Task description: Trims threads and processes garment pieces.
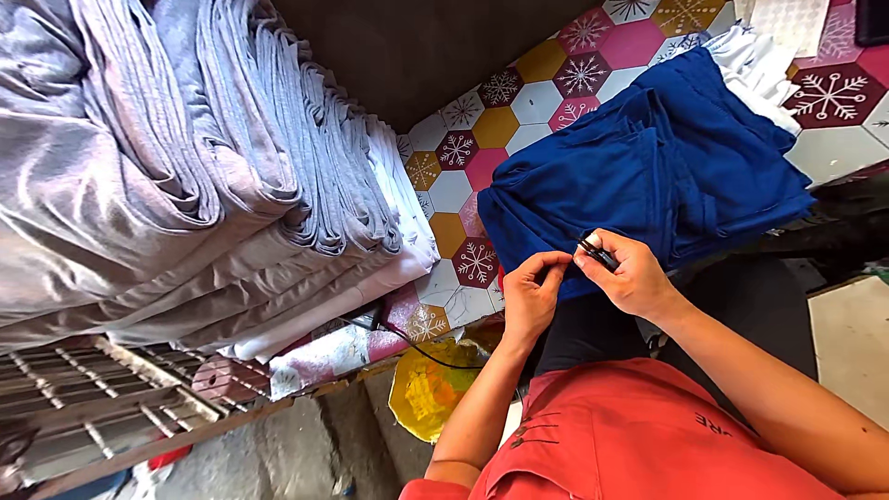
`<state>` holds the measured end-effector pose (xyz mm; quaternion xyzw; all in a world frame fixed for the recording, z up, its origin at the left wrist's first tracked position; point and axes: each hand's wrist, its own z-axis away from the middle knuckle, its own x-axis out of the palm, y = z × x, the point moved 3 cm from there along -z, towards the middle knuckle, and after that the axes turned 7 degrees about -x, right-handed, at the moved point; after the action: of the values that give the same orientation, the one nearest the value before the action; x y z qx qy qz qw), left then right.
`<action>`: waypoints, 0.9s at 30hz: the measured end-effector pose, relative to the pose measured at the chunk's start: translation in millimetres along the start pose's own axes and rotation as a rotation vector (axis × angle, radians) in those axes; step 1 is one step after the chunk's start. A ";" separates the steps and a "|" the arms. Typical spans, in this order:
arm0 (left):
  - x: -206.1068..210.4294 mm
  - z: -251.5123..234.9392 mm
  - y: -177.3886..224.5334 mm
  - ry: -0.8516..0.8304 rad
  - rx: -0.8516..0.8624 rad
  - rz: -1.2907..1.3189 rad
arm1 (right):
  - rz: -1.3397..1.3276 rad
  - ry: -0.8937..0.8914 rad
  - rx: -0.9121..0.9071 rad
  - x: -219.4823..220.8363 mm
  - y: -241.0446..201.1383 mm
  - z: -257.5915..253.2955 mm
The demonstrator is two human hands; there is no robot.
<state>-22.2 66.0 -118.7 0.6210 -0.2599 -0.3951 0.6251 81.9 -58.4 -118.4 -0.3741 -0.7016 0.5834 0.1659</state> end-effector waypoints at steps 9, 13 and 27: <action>4.9 -1.4 -12.7 -0.005 -0.076 0.088 | 0.139 -0.038 -0.072 2.9 -3.6 -9.9; 1.4 -8.5 -13.0 0.021 -0.077 -0.039 | 0.249 -0.154 -0.039 -18.8 5.3 -13.5; 2.8 -10.7 -10.1 0.079 0.022 -0.129 | 0.491 -0.053 -0.450 -19.7 13.1 -5.4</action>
<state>-13.7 70.7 -130.0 0.6583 -0.1990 -0.4068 0.6013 102.9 -68.3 -125.4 -0.5438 -0.7060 0.4457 -0.0845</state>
